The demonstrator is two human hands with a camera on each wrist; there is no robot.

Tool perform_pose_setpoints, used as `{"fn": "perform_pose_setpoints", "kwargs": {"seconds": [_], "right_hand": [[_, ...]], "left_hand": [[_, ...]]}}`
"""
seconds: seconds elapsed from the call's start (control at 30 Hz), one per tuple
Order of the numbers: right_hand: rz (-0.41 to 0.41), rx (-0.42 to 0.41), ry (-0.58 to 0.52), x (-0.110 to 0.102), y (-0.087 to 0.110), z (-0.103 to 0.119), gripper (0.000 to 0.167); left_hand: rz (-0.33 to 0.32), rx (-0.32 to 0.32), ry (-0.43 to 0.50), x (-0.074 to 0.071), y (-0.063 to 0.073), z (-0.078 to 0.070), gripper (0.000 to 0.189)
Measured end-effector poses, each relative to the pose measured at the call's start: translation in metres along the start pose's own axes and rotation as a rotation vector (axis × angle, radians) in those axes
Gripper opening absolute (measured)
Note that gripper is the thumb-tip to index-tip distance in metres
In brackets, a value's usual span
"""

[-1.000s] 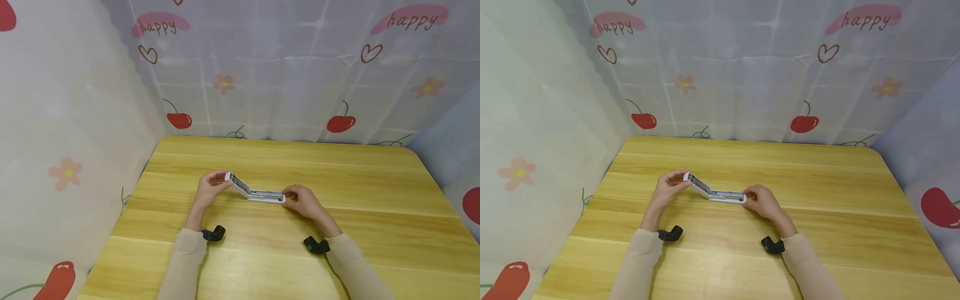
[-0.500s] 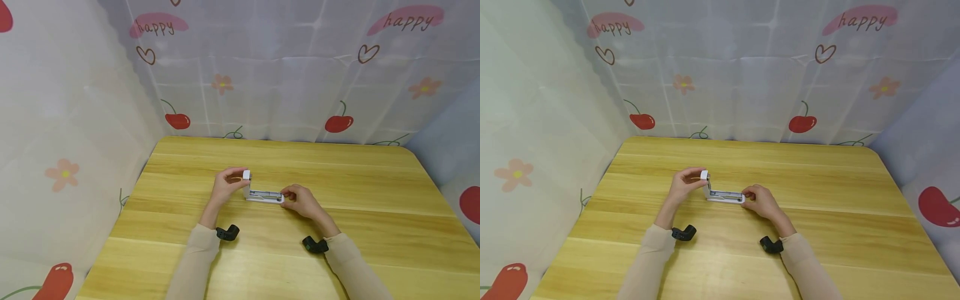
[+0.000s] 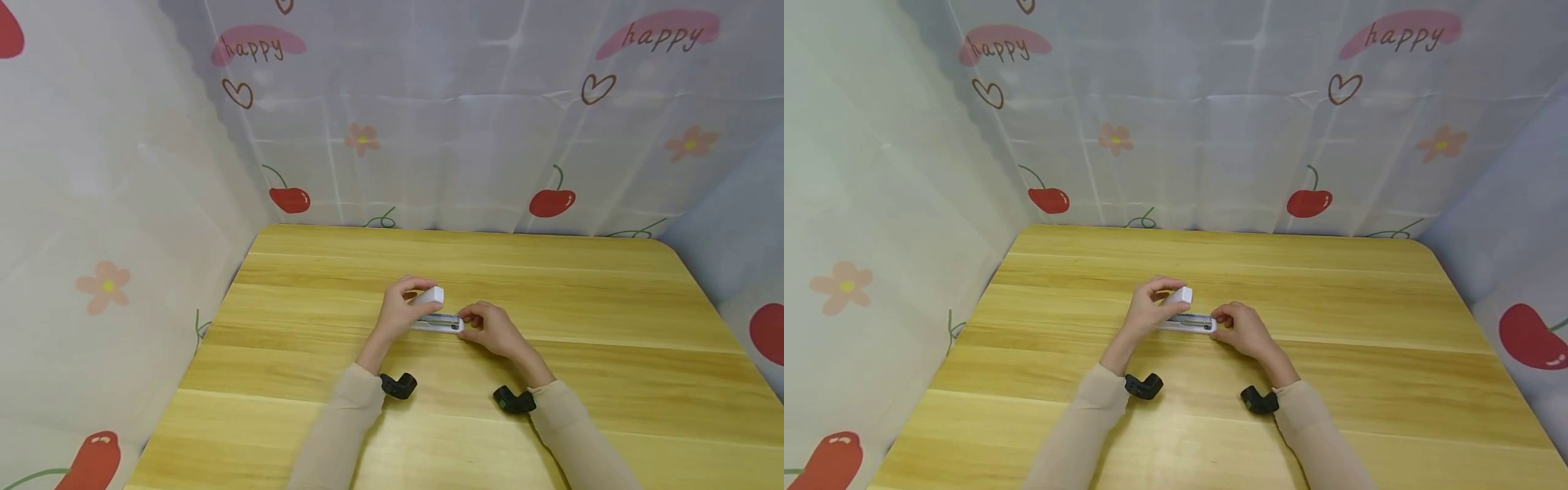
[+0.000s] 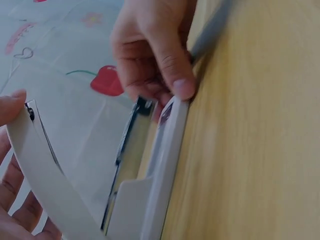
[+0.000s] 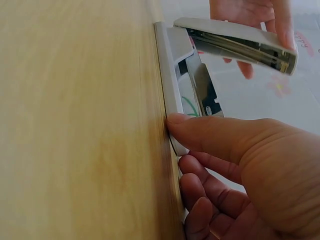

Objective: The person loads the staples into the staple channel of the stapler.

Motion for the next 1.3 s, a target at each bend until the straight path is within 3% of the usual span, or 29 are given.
{"fn": "perform_pose_setpoints", "kwargs": {"seconds": [0.3, 0.43, 0.67, 0.93, 1.13, 1.3], "right_hand": [[0.004, -0.01, 0.003, 0.002, -0.001, 0.0, 0.029], [0.0, -0.009, 0.006, 0.002, -0.001, -0.001, 0.028], [0.001, 0.004, 0.014, 0.002, -0.001, -0.002, 0.028], [0.0, 0.009, 0.021, 0.001, -0.001, -0.002, 0.028], [0.008, 0.001, 0.004, -0.004, 0.001, -0.002, 0.041], [-0.077, 0.027, 0.044, -0.029, 0.004, -0.007, 0.049]], "left_hand": [[0.059, -0.038, -0.143, 0.029, -0.001, 0.01, 0.034], [0.077, -0.035, -0.27, 0.038, 0.0, 0.011, 0.031], [0.121, -0.037, -0.466, 0.047, 0.002, 0.012, 0.03], [0.148, 0.003, -0.54, 0.051, 0.004, 0.012, 0.032], [0.157, 0.076, -0.507, 0.041, 0.008, 0.004, 0.05], [0.148, 0.093, -0.611, 0.0, 0.009, -0.003, 0.064]]}}
Point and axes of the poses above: each hand's wrist, its own y-axis away from the middle knuckle, its own x-axis out of the palm, z = x × y, the point moved 7 cm from there along -y, towards the middle knuckle, and after that the axes turned 12 degrees about x, right-handed, at the moved point
